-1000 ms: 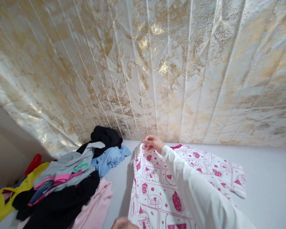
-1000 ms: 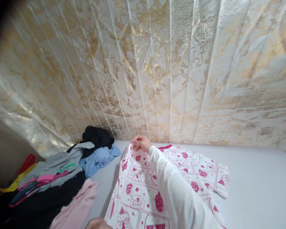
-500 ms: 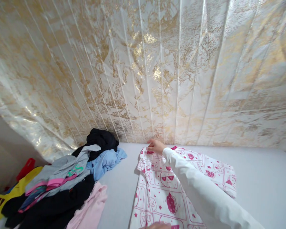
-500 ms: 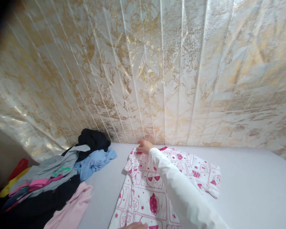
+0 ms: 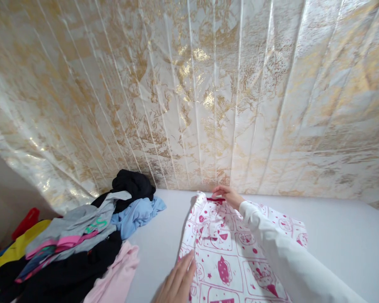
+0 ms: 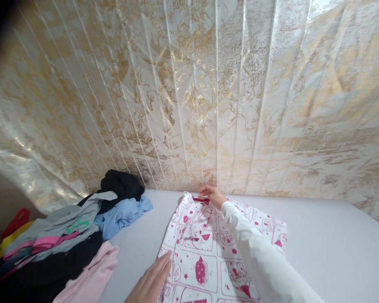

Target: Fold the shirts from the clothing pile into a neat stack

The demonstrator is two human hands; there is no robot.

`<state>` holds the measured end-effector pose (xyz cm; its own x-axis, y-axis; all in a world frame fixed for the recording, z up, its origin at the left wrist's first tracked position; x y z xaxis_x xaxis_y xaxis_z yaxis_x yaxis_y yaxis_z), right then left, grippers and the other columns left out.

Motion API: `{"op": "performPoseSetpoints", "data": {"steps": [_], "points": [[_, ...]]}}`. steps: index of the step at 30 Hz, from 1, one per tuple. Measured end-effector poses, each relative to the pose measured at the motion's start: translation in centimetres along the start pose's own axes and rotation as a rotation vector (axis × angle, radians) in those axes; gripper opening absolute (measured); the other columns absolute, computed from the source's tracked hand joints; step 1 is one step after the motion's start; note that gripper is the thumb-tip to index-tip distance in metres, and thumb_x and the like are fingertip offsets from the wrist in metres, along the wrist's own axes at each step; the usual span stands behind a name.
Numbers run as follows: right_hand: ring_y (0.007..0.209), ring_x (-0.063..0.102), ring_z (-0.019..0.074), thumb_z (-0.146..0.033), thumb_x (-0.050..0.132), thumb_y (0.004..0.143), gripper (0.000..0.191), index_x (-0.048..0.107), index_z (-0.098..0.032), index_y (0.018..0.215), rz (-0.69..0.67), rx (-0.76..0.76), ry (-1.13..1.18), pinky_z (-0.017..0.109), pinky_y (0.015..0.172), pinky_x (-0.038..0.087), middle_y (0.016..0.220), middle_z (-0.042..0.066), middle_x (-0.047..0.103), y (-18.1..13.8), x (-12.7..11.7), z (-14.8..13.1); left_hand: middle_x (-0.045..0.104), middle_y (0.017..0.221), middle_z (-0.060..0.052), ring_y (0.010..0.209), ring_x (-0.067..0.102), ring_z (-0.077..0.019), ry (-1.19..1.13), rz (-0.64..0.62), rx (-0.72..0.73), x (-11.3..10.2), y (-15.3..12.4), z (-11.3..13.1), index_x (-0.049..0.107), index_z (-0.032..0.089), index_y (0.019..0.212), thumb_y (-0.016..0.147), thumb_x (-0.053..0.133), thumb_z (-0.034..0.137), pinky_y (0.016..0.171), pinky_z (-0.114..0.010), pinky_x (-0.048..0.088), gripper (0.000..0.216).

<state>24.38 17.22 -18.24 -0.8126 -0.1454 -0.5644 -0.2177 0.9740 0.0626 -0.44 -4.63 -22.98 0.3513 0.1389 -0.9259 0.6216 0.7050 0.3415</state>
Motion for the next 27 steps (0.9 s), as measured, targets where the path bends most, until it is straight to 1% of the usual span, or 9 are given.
{"op": "performPoseSetpoints", "data": {"steps": [2,5,8,11,15,18,20,24,27], "points": [[0.086,0.061,0.0156,-0.034,0.053,0.089,0.024,0.058,-0.015,0.103,0.023,0.048,-0.125,0.036,0.076,0.051,0.099,0.004,0.062,-0.1,-0.4,-0.2,0.026,0.149,-0.005,0.134,0.031,-0.0224,-0.004,-0.108,0.074,-1.5,2.7,-0.9,0.007,0.024,0.147,0.090,0.040,0.026,0.103,-0.035,0.038,0.066],[0.091,0.060,0.0172,-0.036,0.055,0.088,0.024,0.059,-0.016,0.101,0.012,0.128,-0.337,0.039,0.082,0.049,0.103,0.004,0.062,-0.6,0.0,-1.0,0.027,0.149,-0.003,0.137,0.020,-0.0196,0.054,-0.198,0.024,-3.3,8.4,-2.5,0.023,0.021,0.143,0.089,0.033,0.016,0.109,-0.041,0.026,0.055],[0.095,0.058,0.0185,-0.035,0.057,0.086,0.024,0.060,-0.016,0.100,-0.040,0.172,-0.511,0.041,0.085,0.047,0.106,0.005,0.061,-1.8,0.8,-1.8,0.029,0.148,-0.007,0.137,0.022,-0.0195,0.099,-0.251,-0.020,-3.0,13.7,-4.2,0.029,0.014,0.141,0.089,0.034,0.019,0.109,-0.041,0.023,0.052],[0.099,0.057,0.0191,-0.034,0.056,0.087,0.024,0.059,-0.016,0.103,-0.069,0.178,-0.617,0.042,0.086,0.047,0.110,0.006,0.060,-2.7,1.3,-2.2,0.029,0.147,-0.010,0.136,0.025,-0.0209,0.138,-0.256,-0.104,-1.5,16.5,-6.2,0.031,0.012,0.139,0.090,0.034,0.023,0.109,-0.043,0.022,0.051],[0.091,0.060,0.0165,-0.034,0.054,0.089,0.024,0.058,-0.017,0.105,-0.043,0.189,-0.657,0.037,0.080,0.050,0.106,0.005,0.061,-3.0,1.0,-1.8,0.029,0.147,-0.011,0.135,0.026,-0.0232,0.156,-0.241,-0.179,0.3,16.6,-7.9,0.033,0.013,0.138,0.091,0.032,0.025,0.107,-0.046,0.024,0.049],[0.086,0.060,0.0152,-0.034,0.053,0.089,0.024,0.058,-0.017,0.105,0.013,0.176,-0.658,0.036,0.076,0.051,0.101,0.003,0.062,-2.9,0.6,-1.6,0.024,0.149,-0.009,0.137,0.021,-0.0221,0.161,-0.222,-0.205,0.7,16.1,-8.3,0.029,0.016,0.141,0.093,0.031,0.028,0.107,-0.044,0.023,0.049],[0.085,0.060,0.0159,-0.026,0.051,0.090,0.018,0.058,-0.016,0.102,0.054,0.153,-0.668,0.035,0.076,0.049,0.097,0.005,0.062,-3.1,0.7,-2.0,0.023,0.150,-0.009,0.138,0.020,-0.0225,0.162,-0.209,-0.213,0.7,16.1,-8.3,0.029,0.017,0.141,0.094,0.032,0.031,0.108,-0.044,0.022,0.049],[0.102,0.056,0.0231,-0.006,0.044,0.084,0.028,0.057,-0.013,0.108,0.122,0.004,-0.691,0.037,0.086,0.042,0.110,0.015,0.059,-4.9,2.5,-4.7,0.021,0.150,-0.010,0.139,0.015,-0.0230,0.166,-0.176,-0.217,-0.4,15.6,-7.0,0.035,0.013,0.137,0.092,0.035,0.025,0.110,-0.042,0.017,0.047],[0.118,0.047,0.0248,-0.016,0.046,0.085,0.037,0.050,-0.013,0.122,0.087,-0.158,-0.679,0.037,0.096,0.038,0.129,0.016,0.050,-7.2,5.1,-6.1,0.022,0.150,-0.010,0.139,0.015,-0.0208,0.151,-0.146,-0.173,-1.5,13.3,-4.9,0.034,0.013,0.137,0.092,0.033,0.022,0.110,-0.040,0.018,0.046]]}}
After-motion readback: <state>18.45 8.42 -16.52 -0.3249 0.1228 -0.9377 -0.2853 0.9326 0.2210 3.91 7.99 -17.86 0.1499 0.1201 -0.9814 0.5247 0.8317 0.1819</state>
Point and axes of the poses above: each hand's wrist, its own y-axis towards the middle knuckle, its own x-axis out of the palm, z = x × y, the point moved 4 cm from there along y, towards the middle knuckle
